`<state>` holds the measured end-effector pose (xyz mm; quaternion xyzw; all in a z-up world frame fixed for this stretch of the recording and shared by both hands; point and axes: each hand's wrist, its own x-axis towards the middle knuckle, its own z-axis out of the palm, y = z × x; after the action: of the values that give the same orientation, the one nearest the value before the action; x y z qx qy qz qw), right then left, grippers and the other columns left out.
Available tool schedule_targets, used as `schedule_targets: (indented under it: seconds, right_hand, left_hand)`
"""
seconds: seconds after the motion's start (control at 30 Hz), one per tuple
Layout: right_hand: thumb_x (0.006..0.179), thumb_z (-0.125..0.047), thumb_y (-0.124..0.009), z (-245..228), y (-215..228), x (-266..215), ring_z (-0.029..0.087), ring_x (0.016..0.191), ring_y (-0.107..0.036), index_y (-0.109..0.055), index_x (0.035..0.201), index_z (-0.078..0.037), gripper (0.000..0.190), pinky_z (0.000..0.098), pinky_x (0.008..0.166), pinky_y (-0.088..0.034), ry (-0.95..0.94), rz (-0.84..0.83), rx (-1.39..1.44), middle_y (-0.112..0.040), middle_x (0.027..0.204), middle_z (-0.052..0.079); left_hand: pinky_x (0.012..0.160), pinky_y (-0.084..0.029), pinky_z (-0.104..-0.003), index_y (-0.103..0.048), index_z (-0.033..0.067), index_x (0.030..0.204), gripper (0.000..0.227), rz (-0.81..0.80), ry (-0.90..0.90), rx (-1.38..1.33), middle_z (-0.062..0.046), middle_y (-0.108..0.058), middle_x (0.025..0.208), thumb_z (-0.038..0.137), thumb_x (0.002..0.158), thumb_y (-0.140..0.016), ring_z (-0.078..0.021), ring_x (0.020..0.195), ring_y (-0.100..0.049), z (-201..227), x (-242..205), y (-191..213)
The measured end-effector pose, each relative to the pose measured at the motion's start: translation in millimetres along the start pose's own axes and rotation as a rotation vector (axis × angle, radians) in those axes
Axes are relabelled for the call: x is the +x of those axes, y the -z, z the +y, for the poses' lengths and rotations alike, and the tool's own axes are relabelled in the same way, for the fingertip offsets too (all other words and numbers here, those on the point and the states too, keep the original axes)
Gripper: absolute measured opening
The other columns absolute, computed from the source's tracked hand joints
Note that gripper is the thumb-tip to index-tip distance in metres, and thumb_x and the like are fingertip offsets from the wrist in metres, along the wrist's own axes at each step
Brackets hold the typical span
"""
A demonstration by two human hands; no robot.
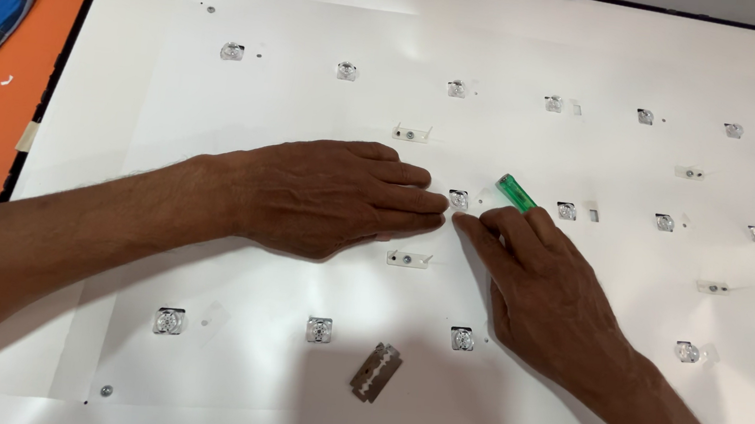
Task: The person uses a green-handled screwdriver and a yellow-handled utility knife to scrape adhesive residue from a white panel with multiple clear plastic mounts. The person alternates between tools to remove residue from around the mounts.
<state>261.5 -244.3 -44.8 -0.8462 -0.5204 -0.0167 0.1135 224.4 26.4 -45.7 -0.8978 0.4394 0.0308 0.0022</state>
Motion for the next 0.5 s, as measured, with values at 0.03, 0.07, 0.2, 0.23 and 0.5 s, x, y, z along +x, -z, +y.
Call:
schedule_targets:
  seconds: [0.03, 0.07, 0.2, 0.23, 0.5]
  right_hand:
    - [0.080, 0.008, -0.060, 0.2, 0.3, 0.8, 0.024, 0.093, -0.055, -0.061, 0.131, 0.004, 0.051, 0.0370, 0.078, -0.052, -0.030, -0.020, 0.020, -0.058, 0.106, 0.012]
    - [0.082, 0.007, -0.059, 0.3, 0.7, 2.1, 0.023, 0.092, -0.055, -0.061, 0.132, 0.003, 0.050, 0.0370, 0.076, -0.052, -0.059, -0.038, 0.039, -0.059, 0.105, 0.011]
    - [0.083, 0.007, -0.059, -3.8, 2.1, -1.6, 0.024, 0.090, -0.056, -0.063, 0.133, 0.001, 0.051, 0.0387, 0.077, -0.052, -0.027, 0.059, 0.074, -0.061, 0.107, 0.010]
    - [0.083, 0.007, -0.059, -4.0, 1.5, -2.0, 0.024, 0.092, -0.056, -0.062, 0.134, 0.001, 0.051, 0.0387, 0.077, -0.053, -0.027, 0.053, 0.057, -0.061, 0.108, 0.010]
    - [0.080, 0.008, -0.059, -2.7, 1.6, 0.7, 0.025, 0.093, -0.057, -0.062, 0.132, 0.004, 0.051, 0.0399, 0.079, -0.052, -0.047, 0.019, 0.064, -0.059, 0.104, 0.012]
  left_hand:
    - [0.117, -0.035, -0.037, -0.044, 0.0056, 0.146, 0.046, -0.038, 0.013, -0.007, -0.003, -0.046, 0.151, 0.015, 0.101, -0.042, -0.0186, 0.133, -0.044, 0.6, 0.0, 0.1]
    - [0.118, -0.034, -0.036, -0.043, 0.0062, 0.148, 0.047, -0.077, 0.027, -0.011, -0.002, -0.044, 0.153, 0.014, 0.102, -0.041, -0.0180, 0.135, -0.043, 0.6, -0.2, 0.2]
    - [0.119, -0.025, -0.042, -0.040, 0.0138, 0.149, 0.053, 0.056, 0.012, -0.003, 0.000, -0.036, 0.157, 0.013, 0.096, -0.043, -0.0211, 0.141, -0.034, 2.2, 0.1, -4.3]
    - [0.120, -0.023, -0.043, -0.039, 0.0151, 0.151, 0.055, 0.020, 0.019, -0.012, 0.001, -0.034, 0.160, 0.013, 0.096, -0.043, -0.0219, 0.144, -0.032, 1.7, 0.6, -6.0]
    - [0.115, -0.032, -0.042, -0.042, 0.0091, 0.148, 0.050, -0.034, 0.011, -0.031, -0.002, -0.039, 0.157, 0.012, 0.098, -0.044, -0.0219, 0.138, -0.038, 3.9, 1.6, -4.9]
